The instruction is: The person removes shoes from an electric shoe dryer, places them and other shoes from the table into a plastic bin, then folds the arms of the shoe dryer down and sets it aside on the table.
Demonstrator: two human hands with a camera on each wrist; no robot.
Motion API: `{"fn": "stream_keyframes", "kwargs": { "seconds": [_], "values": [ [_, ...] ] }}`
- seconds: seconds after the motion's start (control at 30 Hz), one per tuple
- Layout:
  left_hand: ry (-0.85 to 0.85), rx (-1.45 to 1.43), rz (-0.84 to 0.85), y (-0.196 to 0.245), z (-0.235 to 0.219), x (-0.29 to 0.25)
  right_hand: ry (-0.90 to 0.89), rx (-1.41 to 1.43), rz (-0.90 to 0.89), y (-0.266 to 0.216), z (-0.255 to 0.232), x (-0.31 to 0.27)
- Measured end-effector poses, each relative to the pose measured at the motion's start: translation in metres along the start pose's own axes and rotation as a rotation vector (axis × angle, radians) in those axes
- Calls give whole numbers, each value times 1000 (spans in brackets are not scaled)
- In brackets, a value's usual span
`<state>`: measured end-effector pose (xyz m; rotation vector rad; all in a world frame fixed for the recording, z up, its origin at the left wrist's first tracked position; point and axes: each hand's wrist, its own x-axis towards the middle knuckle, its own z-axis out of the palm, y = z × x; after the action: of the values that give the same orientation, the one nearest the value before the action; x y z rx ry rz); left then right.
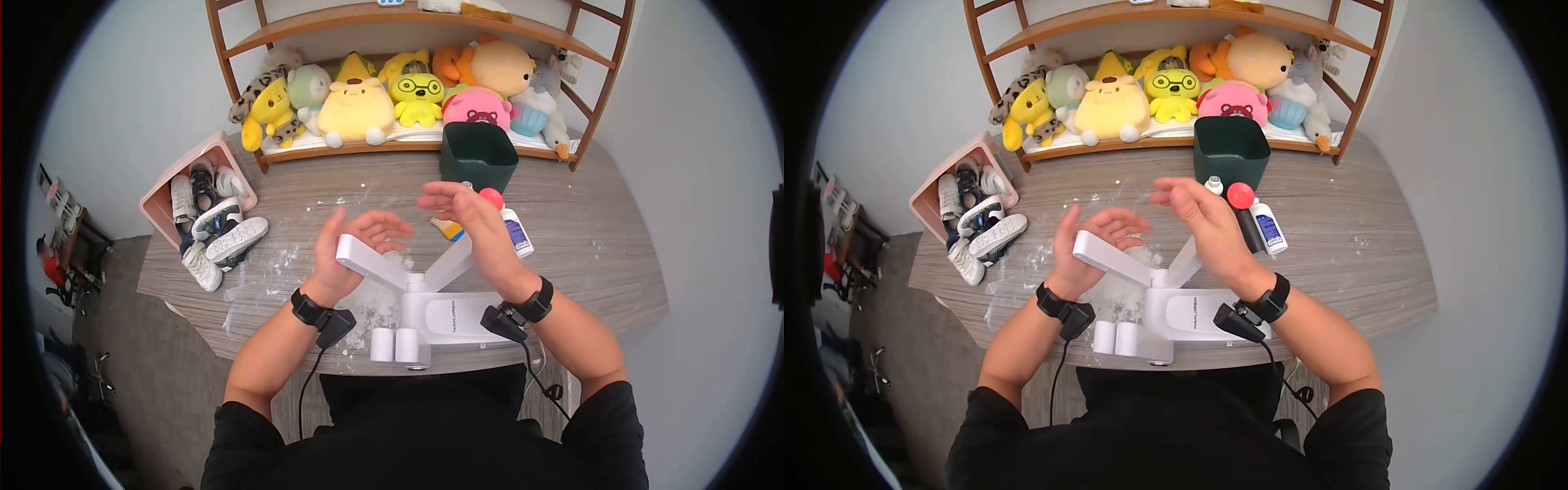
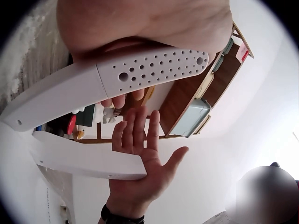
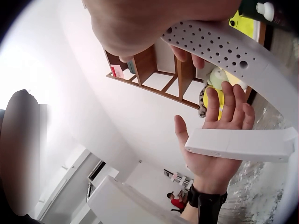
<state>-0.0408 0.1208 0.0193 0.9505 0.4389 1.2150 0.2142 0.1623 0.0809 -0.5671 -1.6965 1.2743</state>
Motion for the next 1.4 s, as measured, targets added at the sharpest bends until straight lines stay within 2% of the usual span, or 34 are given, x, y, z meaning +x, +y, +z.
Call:
{"fn": "stream_keyframes", "kwargs": {
  "seconds": [0.03,0.07,0.13,0.37,0.57,0.67,0.73,0.87,0.93,1.03,1.17,1.27,1.3,1.33,1.37,1.4],
  "values": [
    [74,-1,-9,1,4,1,-22,-42,35,2,-1,3],
    [73,-2,-8,1,2,2,-23,-43,35,2,-1,3],
    [-12,13,-23,2,-1,5,-61,-67,61,2,-2,6],
    [-33,83,-51,4,6,5,-61,-139,41,-3,6,9],
    [-36,116,3,1,16,7,-65,-133,41,-7,19,9],
    [-14,102,66,-9,14,9,-92,-36,82,-8,35,15],
    [79,140,56,-9,18,8,-133,-218,-44,-6,43,24],
    [155,287,90,-19,11,10,-142,-415,-77,-15,68,32],
    [189,269,88,-19,14,10,2,-412,-181,-9,84,34],
    [234,238,84,-19,23,14,60,-418,-203,-1,91,39],
    [289,191,70,-21,34,18,-6,-446,-153,-6,83,35],
    [304,168,63,-14,33,19,-160,-122,136,-26,59,21],
    [112,163,12,-7,24,16,-205,-53,239,-37,43,12],
    [-76,153,-37,-4,20,14,-229,-190,141,-37,25,1],
    [-2,197,-22,4,37,10,-254,-324,46,-37,7,-11],
    [4,185,-26,4,33,9,-293,-386,91,-44,-12,-26]
  ]
}}
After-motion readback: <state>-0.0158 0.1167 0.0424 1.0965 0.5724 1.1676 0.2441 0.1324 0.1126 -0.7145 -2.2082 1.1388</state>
